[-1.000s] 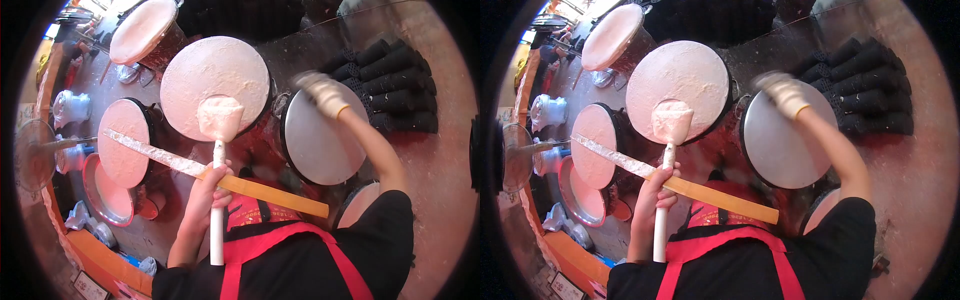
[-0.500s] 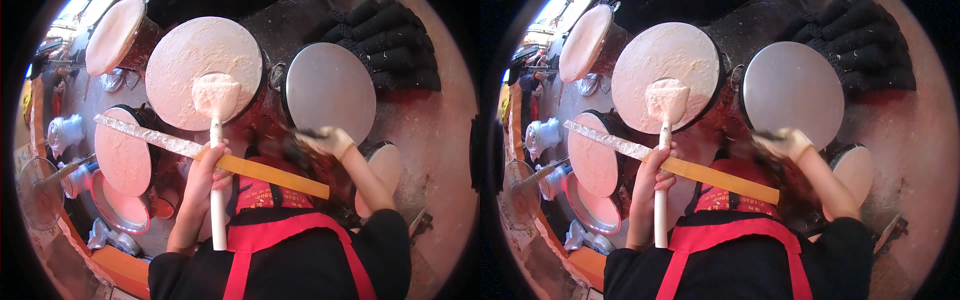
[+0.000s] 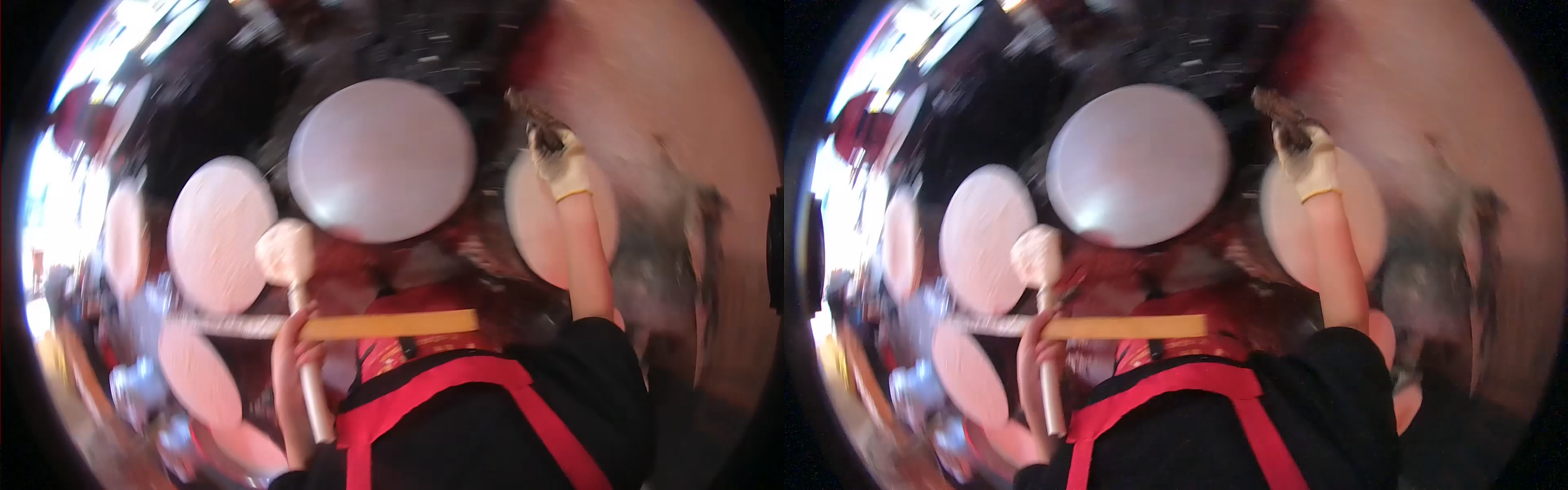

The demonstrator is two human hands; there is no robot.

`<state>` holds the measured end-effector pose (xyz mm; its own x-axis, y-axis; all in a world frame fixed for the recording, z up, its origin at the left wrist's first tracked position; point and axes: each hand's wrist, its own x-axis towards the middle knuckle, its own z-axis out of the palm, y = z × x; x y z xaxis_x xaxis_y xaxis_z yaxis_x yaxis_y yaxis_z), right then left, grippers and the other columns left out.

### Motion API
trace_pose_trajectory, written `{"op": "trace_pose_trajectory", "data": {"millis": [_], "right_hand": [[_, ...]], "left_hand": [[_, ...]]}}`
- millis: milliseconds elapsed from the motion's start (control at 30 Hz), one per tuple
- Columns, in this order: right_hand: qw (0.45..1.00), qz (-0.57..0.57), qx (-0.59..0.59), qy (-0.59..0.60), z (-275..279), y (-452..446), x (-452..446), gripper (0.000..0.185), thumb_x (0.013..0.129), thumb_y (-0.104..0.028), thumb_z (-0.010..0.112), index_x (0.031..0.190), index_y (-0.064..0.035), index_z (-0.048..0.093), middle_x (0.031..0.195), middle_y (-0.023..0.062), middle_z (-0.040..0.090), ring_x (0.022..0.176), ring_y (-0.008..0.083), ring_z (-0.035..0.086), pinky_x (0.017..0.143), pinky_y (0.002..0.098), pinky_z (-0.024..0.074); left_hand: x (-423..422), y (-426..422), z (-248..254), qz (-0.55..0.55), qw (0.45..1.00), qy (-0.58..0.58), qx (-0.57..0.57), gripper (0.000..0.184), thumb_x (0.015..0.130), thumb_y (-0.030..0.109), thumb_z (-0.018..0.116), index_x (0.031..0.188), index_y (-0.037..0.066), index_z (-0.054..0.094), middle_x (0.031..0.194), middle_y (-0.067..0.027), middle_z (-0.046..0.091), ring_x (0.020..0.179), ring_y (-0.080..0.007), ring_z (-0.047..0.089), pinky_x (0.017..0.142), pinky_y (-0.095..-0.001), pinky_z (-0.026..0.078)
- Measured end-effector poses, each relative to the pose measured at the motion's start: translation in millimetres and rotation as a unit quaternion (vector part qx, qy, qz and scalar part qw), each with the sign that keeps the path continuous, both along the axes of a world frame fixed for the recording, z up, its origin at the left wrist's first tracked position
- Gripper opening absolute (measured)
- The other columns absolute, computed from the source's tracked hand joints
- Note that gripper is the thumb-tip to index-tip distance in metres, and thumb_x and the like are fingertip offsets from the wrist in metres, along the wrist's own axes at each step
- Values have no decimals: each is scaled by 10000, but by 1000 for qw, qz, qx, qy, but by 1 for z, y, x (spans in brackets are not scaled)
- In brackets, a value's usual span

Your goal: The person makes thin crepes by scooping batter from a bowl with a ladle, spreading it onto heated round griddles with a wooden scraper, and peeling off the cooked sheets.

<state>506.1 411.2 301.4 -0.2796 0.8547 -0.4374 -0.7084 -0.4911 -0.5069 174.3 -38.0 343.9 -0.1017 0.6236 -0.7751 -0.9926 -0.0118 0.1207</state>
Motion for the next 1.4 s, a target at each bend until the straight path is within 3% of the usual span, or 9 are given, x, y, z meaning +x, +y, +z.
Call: {"op": "trace_pose_trajectory", "data": {"millis": [233, 400, 533, 700, 900, 1033, 1167, 1267, 1400], "right_hand": [[848, -504, 52, -157, 93, -31, 354, 127, 907, -158, 531, 1008, -129, 603, 939, 23, 638, 747, 169, 575, 579, 292, 480], [850, -482, 127, -170, 34, 40, 534, 268, 928, -199, 534, 1176, -116, 591, 1078, 48, 613, 963, 186, 591, 852, 367, 502], [955, -96, 51, -274, 57, -23, 284, 385, 973, -212, 530, 1307, -24, 489, 1209, 98, 546, 1023, 267, 565, 896, 421, 507], [412, 536, 633, -376, 131, -160, 21, 567, 930, -225, 531, 1420, 27, 395, 1356, 260, 517, 1055, 340, 647, 912, 379, 522], [545, 224, 669, -453, 88, -180, -41, 547, 938, -190, 533, 1460, -114, 386, 1101, 173, 615, 879, 373, 647, 779, 444, 540], [537, 164, 670, -486, 85, -133, -5, 512, 963, -167, 523, 1461, -192, 406, 1060, 188, 620, 861, 398, 622, 772, 471, 517], [516, 262, 529, -621, 74, -134, 17, 521, 970, -122, 521, 1469, -210, 398, 1114, 179, 612, 944, 396, 595, 811, 435, 497], [858, 306, 316, -266, -86, -134, 51, 613, 951, -119, 555, 1508, -255, 338, 993, 29, 672, 705, 173, 613, 630, 288, 492], [941, 209, 162, -211, -129, -210, 35, 526, 967, -128, 574, 1468, -141, 413, 1188, 10, 609, 901, 77, 560, 755, 201, 442]], "left_hand": [[41, 34, 7, 1, 989, -141, 37, 351, 1024, 163, 460, 1296, -57, 487, 851, -39, 581, 467, -28, 384, 362, -172, 321], [88, 52, 16, 1, 983, -175, 52, 362, 1027, 174, 458, 1306, -55, 482, 846, -35, 574, 475, -28, 382, 373, -167, 321], [107, 54, 25, 3, 973, -210, 93, 370, 1029, 182, 456, 1315, -53, 477, 842, -33, 569, 482, -27, 380, 382, -163, 320], [121, 99, 30, -187, 956, 223, -37, 341, 1011, 334, 526, 1079, 5, 584, 658, 35, 429, 454, -22, 320, 393, -169, 292], [115, 173, 96, -209, 865, 456, 19, 346, 984, 413, 560, 1018, 73, 509, 669, 21, 430, 468, -66, 395, 395, -221, 339], [84, 213, 74, -273, 331, 902, -55, 301, 862, 188, 680, 1064, 10, 545, 800, -143, 666, 655, -292, 657, 582, -385, 505], [85, 237, 54, -306, 335, 888, -68, 285, 783, 142, 699, 1002, 2, 583, 824, -184, 682, 747, -362, 664, 690, -415, 511], [80, 246, 12, -256, 433, 864, -15, 209, 760, 111, 674, 903, -6, 578, 736, -197, 667, 665, -349, 663, 613, -417, 522], [77, 271, -46, -228, 671, 705, -16, 188, 782, 92, 662, 848, -36, 541, 655, -124, 623, 492, -180, 602, 459, -317, 486]]}}
